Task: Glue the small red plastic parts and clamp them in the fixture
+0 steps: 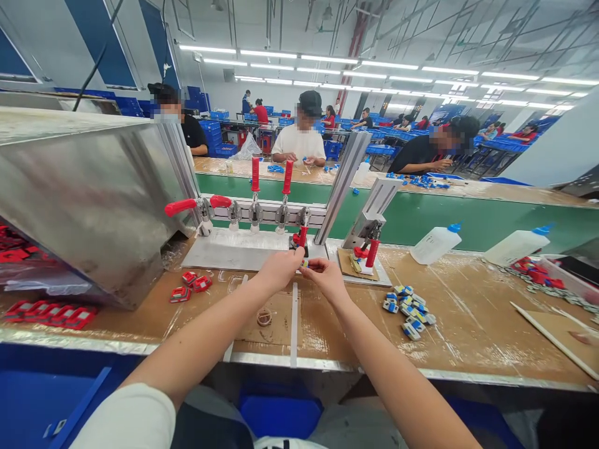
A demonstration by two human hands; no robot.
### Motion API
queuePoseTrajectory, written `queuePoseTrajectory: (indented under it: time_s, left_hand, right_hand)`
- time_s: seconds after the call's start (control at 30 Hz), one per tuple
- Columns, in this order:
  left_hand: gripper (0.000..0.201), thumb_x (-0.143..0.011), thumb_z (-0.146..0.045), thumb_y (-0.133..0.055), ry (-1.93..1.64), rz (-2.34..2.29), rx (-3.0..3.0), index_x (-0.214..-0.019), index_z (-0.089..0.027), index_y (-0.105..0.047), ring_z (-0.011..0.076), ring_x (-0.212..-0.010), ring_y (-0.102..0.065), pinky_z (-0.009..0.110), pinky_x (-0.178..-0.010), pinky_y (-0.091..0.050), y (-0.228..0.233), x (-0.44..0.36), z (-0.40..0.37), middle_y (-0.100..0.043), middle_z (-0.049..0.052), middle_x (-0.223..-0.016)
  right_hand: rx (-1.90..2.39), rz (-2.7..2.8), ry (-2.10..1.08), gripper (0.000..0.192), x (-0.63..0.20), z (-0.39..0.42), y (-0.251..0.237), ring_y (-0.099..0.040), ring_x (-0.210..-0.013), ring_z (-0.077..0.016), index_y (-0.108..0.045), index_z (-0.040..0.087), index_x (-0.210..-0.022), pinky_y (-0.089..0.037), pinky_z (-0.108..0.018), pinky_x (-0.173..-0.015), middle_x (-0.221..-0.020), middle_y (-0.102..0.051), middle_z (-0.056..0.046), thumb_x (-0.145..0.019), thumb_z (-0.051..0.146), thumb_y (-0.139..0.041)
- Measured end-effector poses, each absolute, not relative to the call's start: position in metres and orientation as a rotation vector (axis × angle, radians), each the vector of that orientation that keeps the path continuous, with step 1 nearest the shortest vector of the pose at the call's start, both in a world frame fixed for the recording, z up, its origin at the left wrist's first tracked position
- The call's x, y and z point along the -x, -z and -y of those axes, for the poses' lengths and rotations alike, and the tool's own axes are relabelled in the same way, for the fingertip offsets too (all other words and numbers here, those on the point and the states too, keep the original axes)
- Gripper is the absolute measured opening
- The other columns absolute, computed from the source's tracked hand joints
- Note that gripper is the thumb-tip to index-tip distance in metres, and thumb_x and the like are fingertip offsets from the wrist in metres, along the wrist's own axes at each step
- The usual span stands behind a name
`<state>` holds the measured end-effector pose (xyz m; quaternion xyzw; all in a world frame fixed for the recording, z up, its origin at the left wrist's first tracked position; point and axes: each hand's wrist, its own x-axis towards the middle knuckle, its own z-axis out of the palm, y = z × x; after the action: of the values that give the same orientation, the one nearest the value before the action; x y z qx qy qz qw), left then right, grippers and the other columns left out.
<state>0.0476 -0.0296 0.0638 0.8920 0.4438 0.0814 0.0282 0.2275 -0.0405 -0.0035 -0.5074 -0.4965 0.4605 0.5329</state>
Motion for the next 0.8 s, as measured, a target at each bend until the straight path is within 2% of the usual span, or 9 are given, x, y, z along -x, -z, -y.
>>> queuePoseTrajectory:
  time_s: [0.1,0.23,0.3,0.47,0.67,0.73,0.8]
  left_hand:
    - [0.029,-0.097,-0.009,-0.052,-0.278,-1.280,-2.818,-0.125,-0.018,-0.054,0.0319,-0.105,-0.074,0.038,-0.087,-0.054,-0.063,-0.047,0.023,-0.074,0.016,-0.113]
    - [0.057,-0.093,-0.025,-0.073,-0.309,-1.287,-2.789,-0.143,-0.016,-0.046,0.0338,-0.118,-0.070,0.038,-0.092,-0.055,-0.056,-0.047,0.020,-0.067,0.018,-0.131]
    - [0.062,-0.093,-0.034,-0.074,-0.347,-1.351,-2.734,-0.146,-0.016,-0.045,0.0334,-0.118,-0.070,0.037,-0.091,-0.056,-0.051,-0.047,0.019,-0.064,0.018,-0.135]
    - [0.053,-0.095,-0.033,-0.071,-0.455,-1.417,-2.662,-0.143,-0.021,-0.050,0.0298,-0.114,-0.071,0.035,-0.090,-0.056,-0.040,-0.044,0.013,-0.064,0.012,-0.131]
    - [0.040,-0.095,-0.033,-0.069,-0.579,-1.396,-2.613,-0.131,-0.021,-0.058,0.0286,-0.111,-0.071,0.035,-0.092,-0.055,-0.035,-0.035,0.007,-0.067,0.011,-0.127]
    - [0.037,-0.094,-0.035,-0.069,-0.625,-1.396,-2.580,-0.128,-0.021,-0.061,0.0276,-0.107,-0.071,0.035,-0.090,-0.055,-0.033,-0.030,0.004,-0.069,0.010,-0.122]
    - [0.040,-0.091,-0.037,-0.070,-0.675,-1.400,-2.537,-0.128,-0.022,-0.062,0.0270,-0.107,-0.070,0.036,-0.092,-0.055,-0.031,-0.023,-0.001,-0.068,0.009,-0.120]
  right_hand:
    - [1.128,0.973,-1.213,0.063,-0.225,0.033,0.013,-0.072,-0.074,-0.0238,-0.075,0.021,-0.084,-0.062,-0.043,-0.079,-0.079,-0.077,-0.005,-0.043,0.061,-0.100]
    - [1.111,0.871,-1.262,0.068,-0.220,0.027,0.022,-0.073,-0.072,-0.0235,-0.072,0.020,-0.082,-0.064,-0.043,-0.077,-0.078,-0.076,-0.004,-0.039,0.065,-0.099]
    - [1.109,0.851,-1.271,0.069,-0.217,0.026,0.025,-0.074,-0.074,-0.0232,-0.072,0.020,-0.082,-0.065,-0.042,-0.077,-0.078,-0.076,-0.004,-0.039,0.067,-0.098]
    - [1.141,0.854,-1.266,0.068,-0.207,0.022,0.028,-0.075,-0.077,-0.0225,-0.072,0.020,-0.084,-0.066,-0.039,-0.077,-0.083,-0.078,-0.005,-0.043,0.067,-0.096]
    - [1.220,0.980,-1.195,0.064,-0.203,0.016,0.028,-0.073,-0.076,-0.0247,-0.070,0.021,-0.081,-0.063,-0.037,-0.064,-0.081,-0.076,-0.006,-0.049,0.072,-0.092]
    - [1.249,1.042,-1.138,0.064,-0.208,0.011,0.025,-0.072,-0.078,-0.0258,-0.069,0.021,-0.081,-0.058,-0.035,-0.059,-0.085,-0.077,-0.008,-0.058,0.078,-0.085]
    - [1.275,1.103,-1.041,0.065,-0.216,0.003,0.019,-0.070,-0.085,-0.0268,-0.067,0.022,-0.081,-0.056,-0.034,-0.061,-0.091,-0.076,-0.010,-0.071,0.086,-0.070]
